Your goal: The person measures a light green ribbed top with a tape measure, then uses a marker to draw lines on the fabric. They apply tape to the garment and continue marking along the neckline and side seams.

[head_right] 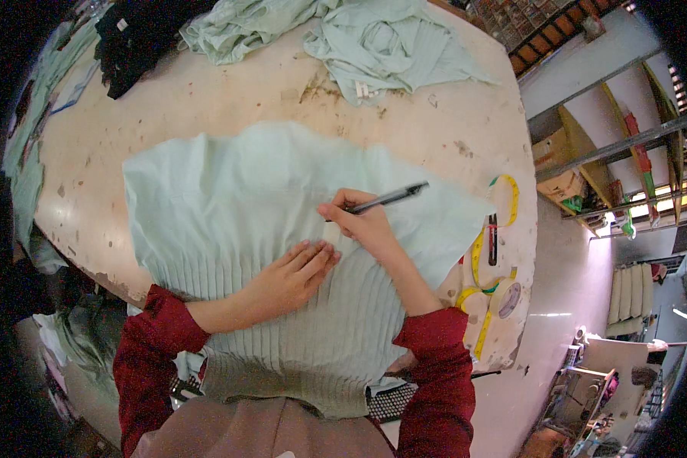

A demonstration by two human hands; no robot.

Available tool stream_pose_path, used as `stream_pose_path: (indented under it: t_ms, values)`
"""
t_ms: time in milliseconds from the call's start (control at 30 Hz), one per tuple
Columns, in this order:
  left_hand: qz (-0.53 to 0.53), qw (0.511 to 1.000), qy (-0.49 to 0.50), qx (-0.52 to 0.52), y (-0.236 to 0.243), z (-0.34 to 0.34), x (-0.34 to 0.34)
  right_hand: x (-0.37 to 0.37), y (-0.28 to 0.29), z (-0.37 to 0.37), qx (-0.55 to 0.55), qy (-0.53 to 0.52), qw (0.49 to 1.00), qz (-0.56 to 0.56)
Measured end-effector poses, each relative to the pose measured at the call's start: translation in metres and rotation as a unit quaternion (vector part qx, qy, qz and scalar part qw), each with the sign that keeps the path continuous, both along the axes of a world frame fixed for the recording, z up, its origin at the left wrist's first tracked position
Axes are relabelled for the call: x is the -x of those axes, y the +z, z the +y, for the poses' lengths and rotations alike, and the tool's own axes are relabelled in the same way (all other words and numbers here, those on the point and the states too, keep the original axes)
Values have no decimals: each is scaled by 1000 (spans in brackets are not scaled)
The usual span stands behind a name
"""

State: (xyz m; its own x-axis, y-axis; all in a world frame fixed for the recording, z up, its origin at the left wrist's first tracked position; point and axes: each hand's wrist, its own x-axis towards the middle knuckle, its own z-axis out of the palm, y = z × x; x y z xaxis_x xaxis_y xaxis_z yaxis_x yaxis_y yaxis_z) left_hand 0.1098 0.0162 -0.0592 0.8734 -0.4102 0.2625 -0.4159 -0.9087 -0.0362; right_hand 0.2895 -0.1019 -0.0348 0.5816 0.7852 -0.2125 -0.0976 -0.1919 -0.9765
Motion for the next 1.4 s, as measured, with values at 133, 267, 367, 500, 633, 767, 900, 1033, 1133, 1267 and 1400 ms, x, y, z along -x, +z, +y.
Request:
stream_pose_path:
  t_ms: [133,267,367,500,633,767,900,1033,1133,1267,1400]
  values:
    - [-10,1000,6,-13,3,-2,1,3,-1,-2,19,27,999,3]
    - [-12,1000,4,-14,4,-2,1,11,-9,-3,36,-19,995,-92]
    - [-11,1000,0,-18,5,-2,1,15,-14,-4,72,-31,977,-199]
    - [-4,1000,-2,-15,4,-1,0,17,-16,-4,67,-16,968,-239]
    - [-8,1000,1,14,2,-2,-1,18,-15,-3,62,-5,972,-229]
    - [4,1000,2,11,0,-2,0,18,-15,-2,68,-5,968,-244]
    - [12,1000,8,3,1,-2,0,17,-15,-2,60,-15,966,-251]
    - [-4,1000,-4,23,1,-1,-1,18,-16,-1,63,-36,969,-237]
    - [9,1000,3,21,1,-2,-1,18,-17,-1,57,-34,959,-277]
    - [20,1000,11,9,1,-2,0,17,-20,0,58,-25,959,-277]
    - [18,1000,9,4,1,-2,0,16,-21,0,47,-32,952,-301]
